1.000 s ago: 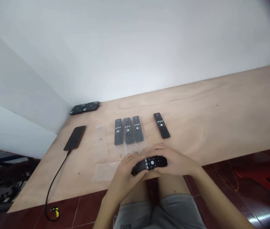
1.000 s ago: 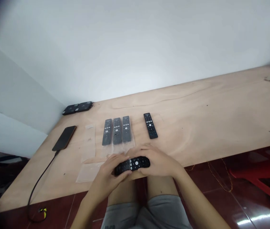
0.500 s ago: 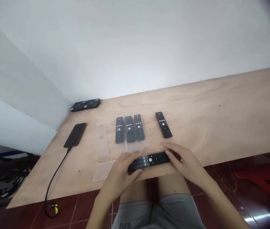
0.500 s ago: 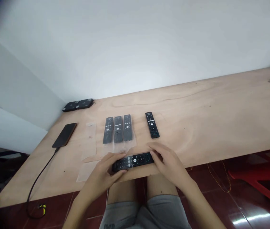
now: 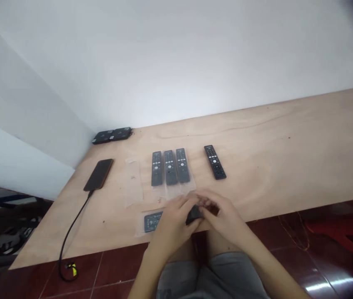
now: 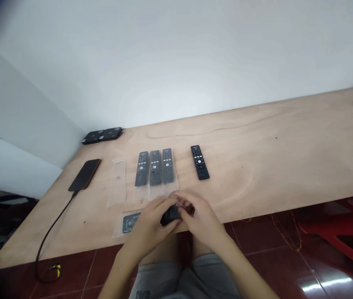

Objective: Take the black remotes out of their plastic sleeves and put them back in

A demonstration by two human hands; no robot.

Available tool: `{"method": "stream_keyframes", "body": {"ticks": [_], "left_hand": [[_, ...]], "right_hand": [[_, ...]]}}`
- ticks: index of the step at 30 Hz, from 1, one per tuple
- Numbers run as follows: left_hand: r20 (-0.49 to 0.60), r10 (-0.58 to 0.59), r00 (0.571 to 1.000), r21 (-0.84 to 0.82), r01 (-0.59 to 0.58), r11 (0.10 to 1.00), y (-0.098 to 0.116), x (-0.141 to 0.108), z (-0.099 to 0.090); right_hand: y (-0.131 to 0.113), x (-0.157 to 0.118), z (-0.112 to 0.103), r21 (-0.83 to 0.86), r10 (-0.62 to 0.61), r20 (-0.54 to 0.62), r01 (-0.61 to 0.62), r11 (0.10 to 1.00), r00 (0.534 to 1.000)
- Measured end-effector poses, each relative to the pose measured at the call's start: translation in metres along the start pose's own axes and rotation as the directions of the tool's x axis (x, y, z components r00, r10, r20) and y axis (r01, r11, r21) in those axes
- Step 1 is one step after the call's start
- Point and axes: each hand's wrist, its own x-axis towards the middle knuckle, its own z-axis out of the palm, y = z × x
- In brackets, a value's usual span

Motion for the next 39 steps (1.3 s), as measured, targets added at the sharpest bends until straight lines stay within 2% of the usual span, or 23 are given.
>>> {"method": "stream_keyframes", "body": {"ticks": [6, 10, 13, 18, 22, 25, 31, 36, 39], "left_hand": [[-0.074, -0.045, 0.996, 0.059, 0.049, 0.997, -0.009, -0.017, -0.009], [-0.084, 0.037, 0.996, 0.009, -0.036, 0.999, -0.011, -0.026, -0.01], [-0.1, 0.103, 0.99, 0.012, -0.103, 0.995, -0.006, -0.025, -0.002], [-0.243, 0.125, 0.962, 0.079, -0.108, 0.991, 0.009, -0.017, 0.023], [-0.154, 0.124, 0.98, 0.051, -0.118, 0.992, 0.022, -0.011, 0.036], [-0.1, 0.123, 0.987, 0.07, -0.116, 0.991, 0.027, -0.007, 0.039], [-0.093, 0.062, 0.994, 0.085, -0.054, 0.995, 0.025, -0.004, 0.041], [-0.036, -0.06, 0.998, 0.064, 0.063, 0.996, 0.027, 0.003, 0.042], [-0.037, -0.106, 0.994, 0.025, 0.107, 0.994, 0.031, 0.012, 0.043]], "right_hand": [[0.006, -0.01, -0.036, -0.183, -0.093, 0.003, 0.092, 0.979, 0.996], [0.015, -0.027, -0.067, -0.299, -0.074, -0.044, 0.058, 0.953, 0.996], [0.017, -0.039, -0.089, -0.374, -0.033, -0.08, 0.001, 0.927, 0.996], [0.018, -0.062, -0.125, -0.53, 0.023, -0.208, -0.132, 0.837, 0.978], [0.026, -0.082, -0.147, -0.573, 0.071, -0.302, -0.24, 0.783, 0.951], [0.031, -0.092, -0.154, -0.604, 0.069, -0.306, -0.25, 0.757, 0.95], [0.033, -0.099, -0.153, -0.645, -0.008, -0.219, -0.139, 0.752, 0.976], [0.034, -0.109, -0.144, -0.669, -0.093, -0.179, -0.052, 0.741, 0.979], [0.03, -0.111, -0.132, -0.667, -0.124, -0.083, 0.037, 0.744, 0.989]]}}
